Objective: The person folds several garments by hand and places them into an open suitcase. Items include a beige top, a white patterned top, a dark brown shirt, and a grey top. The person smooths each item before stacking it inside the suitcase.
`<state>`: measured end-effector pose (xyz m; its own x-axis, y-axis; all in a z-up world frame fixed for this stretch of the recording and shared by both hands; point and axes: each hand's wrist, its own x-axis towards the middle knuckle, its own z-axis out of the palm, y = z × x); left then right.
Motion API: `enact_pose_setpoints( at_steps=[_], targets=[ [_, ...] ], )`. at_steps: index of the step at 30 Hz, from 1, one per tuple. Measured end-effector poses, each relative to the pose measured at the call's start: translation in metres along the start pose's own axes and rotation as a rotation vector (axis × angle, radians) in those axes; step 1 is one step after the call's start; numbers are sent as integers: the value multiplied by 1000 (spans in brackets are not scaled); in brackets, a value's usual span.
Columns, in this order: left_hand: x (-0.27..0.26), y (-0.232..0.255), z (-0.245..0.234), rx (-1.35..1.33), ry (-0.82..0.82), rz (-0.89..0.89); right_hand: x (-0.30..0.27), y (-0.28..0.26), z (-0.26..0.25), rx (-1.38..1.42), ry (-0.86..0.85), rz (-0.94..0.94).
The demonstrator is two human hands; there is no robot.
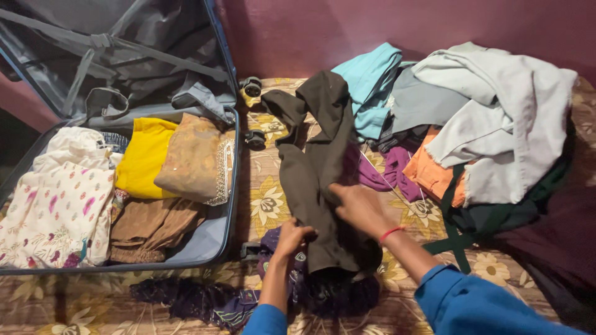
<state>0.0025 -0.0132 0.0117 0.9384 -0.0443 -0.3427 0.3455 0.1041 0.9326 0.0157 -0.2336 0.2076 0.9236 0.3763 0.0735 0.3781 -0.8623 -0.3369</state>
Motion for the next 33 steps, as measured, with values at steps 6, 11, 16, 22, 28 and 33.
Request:
enact_pose_setpoints(
  at_steps=[6, 11, 16, 22, 28, 33],
  targets=[
    [-28, 74, 32, -348, -10, -257, -11, -67, -18, -34, -6, -192],
    [-40, 84, 34, -328, 0, -273, -29, -78, -25, -16, -100, -253],
    [-24, 10, 18, -433, 60, -346, -68, -100, 3, -118, -139, -411],
    [-23, -69, 3, -287, 38, -479, -89, -91, 53, -294, -254, -445],
    [-21, -89, -2, 266, -100, -430, -65, -15, 91, 284, -827, -345],
    [4, -62, -44, 544, -159, -531, -9, 62, 105, 485, -733, -47]
  ],
)
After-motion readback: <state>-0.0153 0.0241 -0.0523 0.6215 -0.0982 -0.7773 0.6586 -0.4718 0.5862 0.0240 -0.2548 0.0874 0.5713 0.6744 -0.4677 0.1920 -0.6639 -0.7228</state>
